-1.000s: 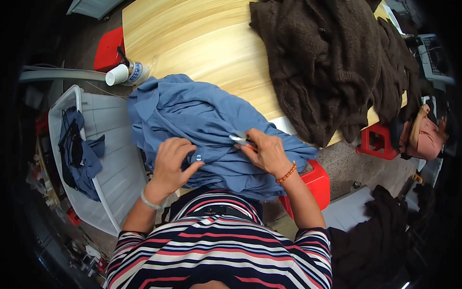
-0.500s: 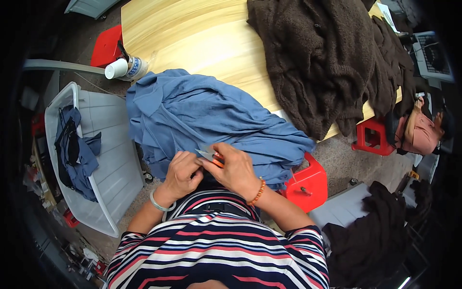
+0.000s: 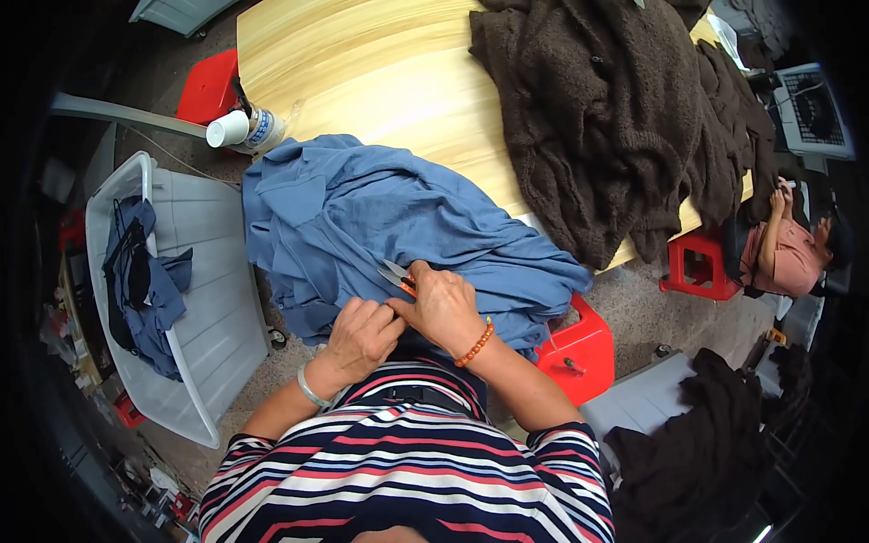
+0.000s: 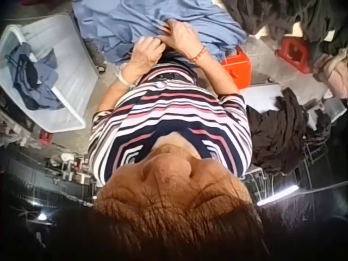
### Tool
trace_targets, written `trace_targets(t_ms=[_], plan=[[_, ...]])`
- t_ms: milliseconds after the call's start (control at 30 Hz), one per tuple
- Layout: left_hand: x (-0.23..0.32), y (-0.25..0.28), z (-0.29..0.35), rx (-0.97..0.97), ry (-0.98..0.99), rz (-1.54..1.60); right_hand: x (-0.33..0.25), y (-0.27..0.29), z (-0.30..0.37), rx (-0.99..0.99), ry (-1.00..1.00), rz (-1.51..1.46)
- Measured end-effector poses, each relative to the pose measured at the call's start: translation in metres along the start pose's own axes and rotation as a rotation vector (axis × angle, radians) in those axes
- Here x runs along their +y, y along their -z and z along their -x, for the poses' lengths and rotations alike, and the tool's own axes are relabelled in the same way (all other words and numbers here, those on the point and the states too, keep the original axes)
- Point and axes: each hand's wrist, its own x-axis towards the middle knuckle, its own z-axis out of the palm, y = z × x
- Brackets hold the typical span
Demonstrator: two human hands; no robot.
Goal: Trimming loose threads from garments using a small hand clipper.
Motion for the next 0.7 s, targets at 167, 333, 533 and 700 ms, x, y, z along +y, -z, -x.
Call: trace_targets(t_ms=[167,333,533,700], plan=[[0.003,0.002,-0.002,0.040,0.018,-0.034,0.015,-0.013,-0.003,0.110,0.099,0.112],[0.001,0.012,-0.006,0.116,0.141,-0.003,0.023,0.011,-0.011,-0.055,-0.264,-1.119],[0.009,-0.003,-0.001,-0.057,0.720,1.202,0.028,0.007,-0.009,-0.099,-0.330,-1.464],[0.013,-0.009,-0.029,0.106,0.874,2.343,0.028,0.009,-0.008,-0.100,-0.239,-1.604]])
